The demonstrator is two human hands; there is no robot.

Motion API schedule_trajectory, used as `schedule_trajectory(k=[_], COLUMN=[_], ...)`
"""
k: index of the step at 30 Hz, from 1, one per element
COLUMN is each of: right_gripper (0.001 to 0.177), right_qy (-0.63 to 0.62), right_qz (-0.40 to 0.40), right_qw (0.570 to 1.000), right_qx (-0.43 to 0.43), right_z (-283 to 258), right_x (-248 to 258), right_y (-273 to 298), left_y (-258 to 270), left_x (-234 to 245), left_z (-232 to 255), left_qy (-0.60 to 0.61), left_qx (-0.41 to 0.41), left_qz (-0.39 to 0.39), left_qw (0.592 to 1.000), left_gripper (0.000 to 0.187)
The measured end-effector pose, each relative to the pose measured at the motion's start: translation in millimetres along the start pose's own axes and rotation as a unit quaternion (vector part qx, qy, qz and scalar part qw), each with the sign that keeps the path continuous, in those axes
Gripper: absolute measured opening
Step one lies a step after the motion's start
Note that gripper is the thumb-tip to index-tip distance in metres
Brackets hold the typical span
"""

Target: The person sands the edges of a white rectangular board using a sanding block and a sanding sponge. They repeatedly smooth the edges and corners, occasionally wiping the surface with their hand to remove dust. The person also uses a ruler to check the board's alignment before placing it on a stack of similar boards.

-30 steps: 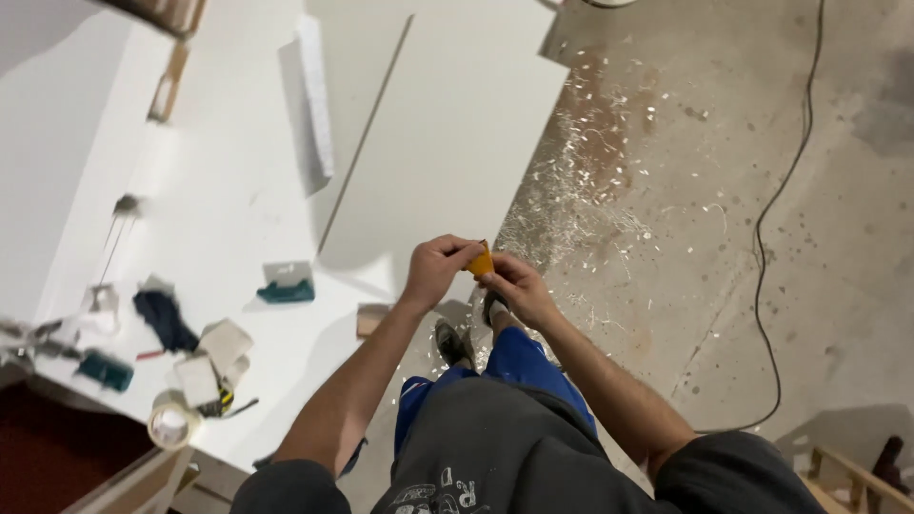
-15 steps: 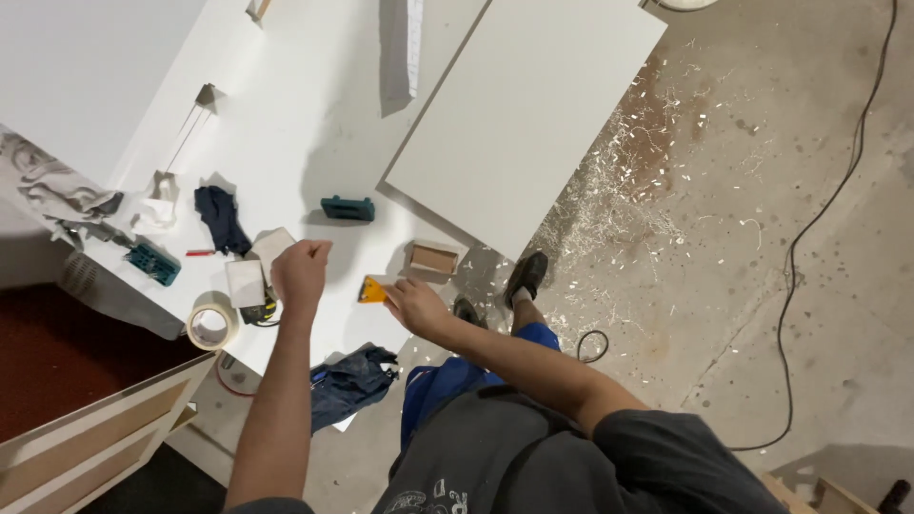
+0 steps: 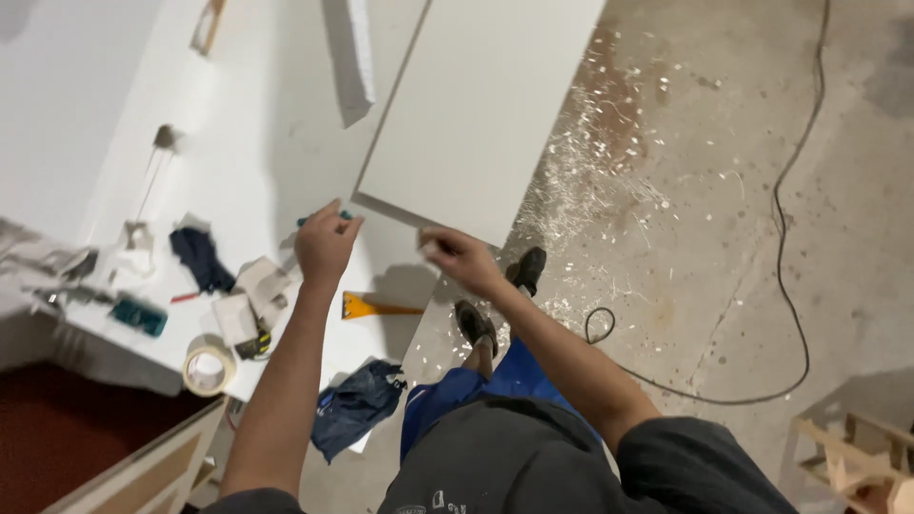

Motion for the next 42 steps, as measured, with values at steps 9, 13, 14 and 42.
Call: schedule_trajectory(k=[9, 13, 14, 42], right_gripper=[0.032, 0.036, 0.034, 0.037], right_qy=[-0.612, -0.52, -0.315, 0.122], right_qz=[0.181, 0.194, 0.206, 0.263], right_qw=[0.752, 0.794, 0.889, 0.955], right_qx=[-0.164, -0.247, -0.261, 0.066], right_z=[72, 99, 81, 72], right_x=[80, 82, 88, 115], right_y=[36, 48, 50, -11], left_y=[-136, -173, -177, -173], left_x=[-110, -174, -174, -170], left_z=[168, 176, 178, 188], left_qy=[0.109, 0.022, 0.0, -0.023], left_qx=[-0.137, -0.125, -0.102, -0.173], left_qz=[-0.15, -0.286, -0.304, -0.204], left_qw=[0.973, 0.95, 0.947, 0.963], left_gripper=[0.043, 0.072, 0.078, 0.078])
Point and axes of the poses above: each hand's wrist, its own y-axis away from the middle knuckle, its own x-axis out of the back of the hand, z = x × y, the point moved 7 cm from there along -y, towards the middle knuckle, and after that the axes turned 7 degrees about y, right-handed, at the moved point
